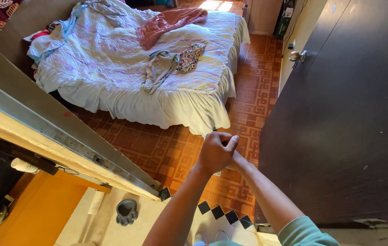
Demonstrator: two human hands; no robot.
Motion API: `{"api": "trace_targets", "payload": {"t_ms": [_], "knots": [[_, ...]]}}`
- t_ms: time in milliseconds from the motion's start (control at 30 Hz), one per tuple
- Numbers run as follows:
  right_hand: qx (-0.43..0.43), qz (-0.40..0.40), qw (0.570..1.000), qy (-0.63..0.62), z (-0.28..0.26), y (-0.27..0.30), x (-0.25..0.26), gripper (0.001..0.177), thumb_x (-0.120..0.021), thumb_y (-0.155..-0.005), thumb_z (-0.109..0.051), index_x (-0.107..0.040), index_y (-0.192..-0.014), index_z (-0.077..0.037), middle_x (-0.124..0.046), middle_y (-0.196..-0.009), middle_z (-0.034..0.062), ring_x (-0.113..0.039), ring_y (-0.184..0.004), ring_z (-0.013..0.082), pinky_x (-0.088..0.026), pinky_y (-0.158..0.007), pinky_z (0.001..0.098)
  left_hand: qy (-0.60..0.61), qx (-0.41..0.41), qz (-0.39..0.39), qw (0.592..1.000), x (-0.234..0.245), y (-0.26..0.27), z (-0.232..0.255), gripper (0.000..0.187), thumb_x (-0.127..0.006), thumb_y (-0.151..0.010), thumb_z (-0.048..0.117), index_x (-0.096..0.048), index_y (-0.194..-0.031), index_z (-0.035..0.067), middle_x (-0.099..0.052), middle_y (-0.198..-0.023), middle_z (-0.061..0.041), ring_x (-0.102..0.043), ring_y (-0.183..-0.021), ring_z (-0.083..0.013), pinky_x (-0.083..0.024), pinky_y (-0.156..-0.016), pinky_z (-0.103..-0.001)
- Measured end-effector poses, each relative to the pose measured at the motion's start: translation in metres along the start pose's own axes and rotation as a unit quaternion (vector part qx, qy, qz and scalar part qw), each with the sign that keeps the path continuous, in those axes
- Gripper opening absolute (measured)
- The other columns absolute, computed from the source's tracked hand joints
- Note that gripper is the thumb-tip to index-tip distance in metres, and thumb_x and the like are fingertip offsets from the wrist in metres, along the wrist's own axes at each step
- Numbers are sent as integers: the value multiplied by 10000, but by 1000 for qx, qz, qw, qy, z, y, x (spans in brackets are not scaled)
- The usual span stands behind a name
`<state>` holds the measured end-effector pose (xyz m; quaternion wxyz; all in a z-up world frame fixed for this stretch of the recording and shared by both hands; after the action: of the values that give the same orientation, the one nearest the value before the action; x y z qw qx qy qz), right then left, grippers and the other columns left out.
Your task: The person picks up a long wooden handle and a broom head, and then screws the handle into the broom head.
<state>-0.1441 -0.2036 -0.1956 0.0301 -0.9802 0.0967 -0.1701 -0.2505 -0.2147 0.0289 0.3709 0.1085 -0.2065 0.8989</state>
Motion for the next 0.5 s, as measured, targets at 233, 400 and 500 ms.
{"api": "trace_targets", "payload": {"t_ms": [233,400,500], "knots": [[9,-75,983,-169,-6,3,-40,409,-663,-964,-228,-529,-1334,-116,-594,-1332,56,-552,-1256,135,-503,-1019,319,-6,-20,41,999,16,10,25,330,-669,-924,187,-625,-690,-42,-517,-576,-203,-444,-465,-306,-436,-514,-405],[40,-40,998,-41,-35,12,-47,401,-702,-936,-215,-547,-1277,-73,-615,-1264,78,-566,-1203,150,-510,-978,331,1,35,47,998,37,25,33,390,-658,-953,207,-598,-657,-40,-445,-516,-145,-362,-476,-184,-365,-478,-377],[28,-13,999,10,-39,13,-50,385,-731,-898,-215,-572,-1214,-62,-641,-1196,73,-589,-1151,146,-527,-934,332,19,0,61,998,52,44,41,385,-641,-967,215,-578,-672,-25,-431,-523,-99,-373,-495,-125,-357,-484,-349]]}}
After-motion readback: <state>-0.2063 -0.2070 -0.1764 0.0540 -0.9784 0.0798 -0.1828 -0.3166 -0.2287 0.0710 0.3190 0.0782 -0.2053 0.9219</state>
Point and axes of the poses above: each hand's wrist, its own y-axis away from the middle knuckle, its own x-axis out of the back of the hand, z = x × y, the point moved 8 cm from there along -y, towards the middle knuckle
